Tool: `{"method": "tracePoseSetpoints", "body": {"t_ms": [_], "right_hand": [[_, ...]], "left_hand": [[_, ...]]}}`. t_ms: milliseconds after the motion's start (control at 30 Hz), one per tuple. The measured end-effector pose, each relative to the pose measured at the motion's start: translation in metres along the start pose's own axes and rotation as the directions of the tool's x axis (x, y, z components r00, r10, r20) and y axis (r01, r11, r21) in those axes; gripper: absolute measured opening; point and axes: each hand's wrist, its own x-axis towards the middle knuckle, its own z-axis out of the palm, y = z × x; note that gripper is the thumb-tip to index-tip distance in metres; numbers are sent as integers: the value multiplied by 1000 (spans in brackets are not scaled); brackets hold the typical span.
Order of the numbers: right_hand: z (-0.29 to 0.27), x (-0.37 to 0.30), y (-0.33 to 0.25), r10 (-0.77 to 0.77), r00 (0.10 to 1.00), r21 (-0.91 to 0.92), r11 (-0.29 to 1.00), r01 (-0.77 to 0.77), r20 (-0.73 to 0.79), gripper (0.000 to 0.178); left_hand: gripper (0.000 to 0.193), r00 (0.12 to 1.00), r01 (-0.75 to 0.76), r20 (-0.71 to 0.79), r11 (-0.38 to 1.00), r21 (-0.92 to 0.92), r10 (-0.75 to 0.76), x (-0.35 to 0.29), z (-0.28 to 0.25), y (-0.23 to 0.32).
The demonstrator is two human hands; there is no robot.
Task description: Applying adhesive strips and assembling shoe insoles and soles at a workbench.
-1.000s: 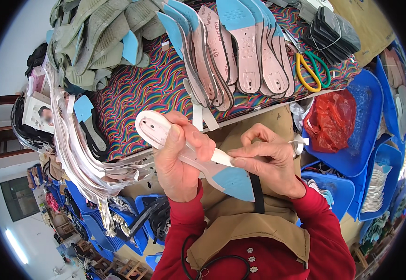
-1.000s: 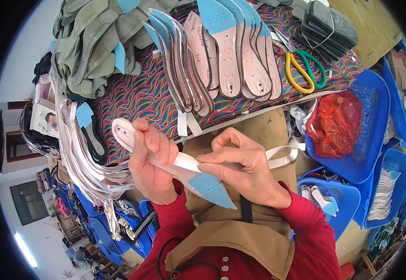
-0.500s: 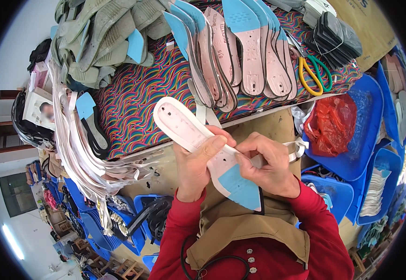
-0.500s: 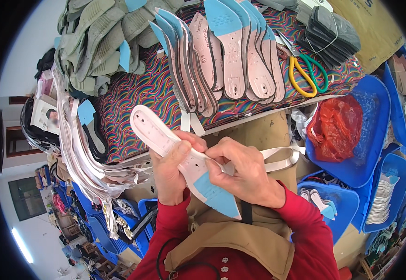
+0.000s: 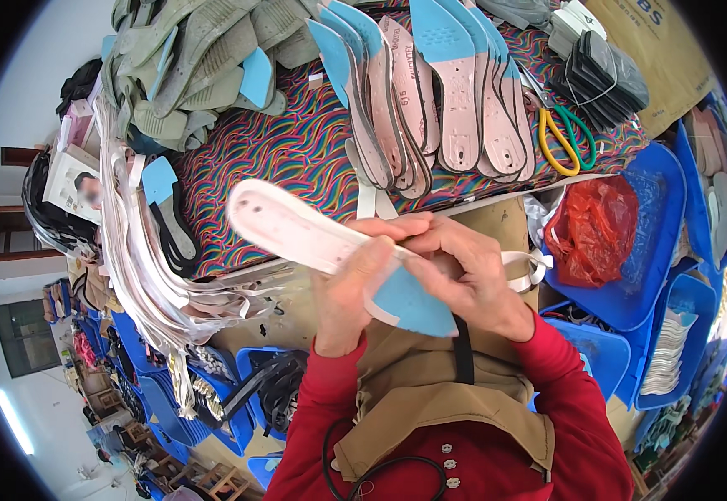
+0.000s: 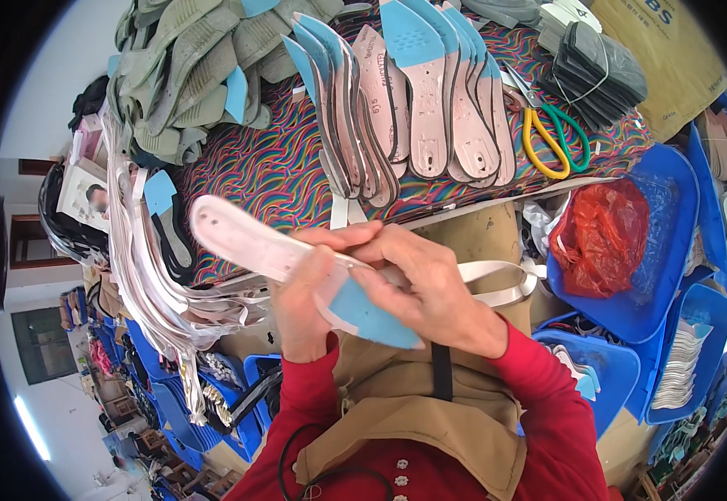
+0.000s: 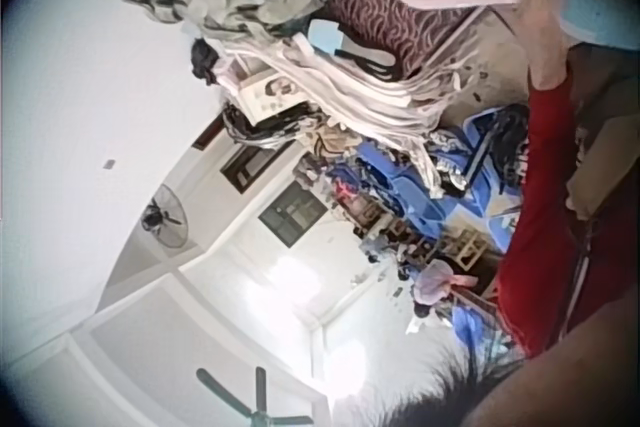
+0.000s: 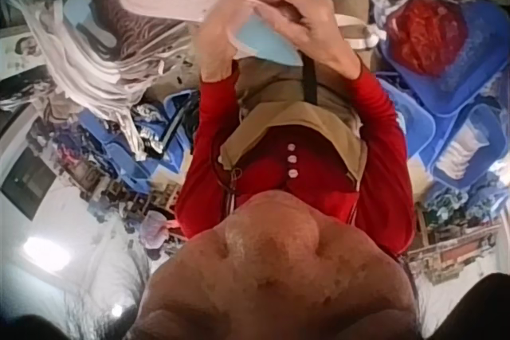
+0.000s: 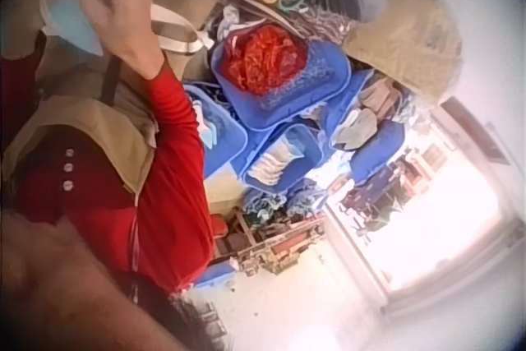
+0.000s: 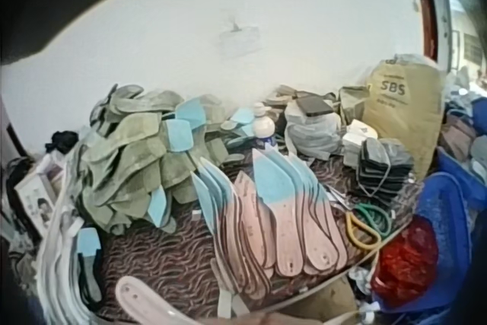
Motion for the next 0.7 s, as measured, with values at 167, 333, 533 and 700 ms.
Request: {"method": "tracePoseSetpoints", "body": {"t_ms": [167,333,533,700], "right_hand": [[-18,-9,-1,-66,984,-191,977,98,168,11],[-20,-13,0,-100,958,-325,927,188,269,8],[-66,6,-10,31,928,-284,955,81,370,13],[-99,22,-6,-34,992,-281,957,67,121,10]], "left_hand": [[18,996,-82,43,992,99,78,4,-13,19],[15,993,-118,19,985,125,117,3,-24,14],[13,935,-197,-202,900,390,292,12,-102,71],[8,846,-280,-302,848,451,440,-22,-165,142]]}}
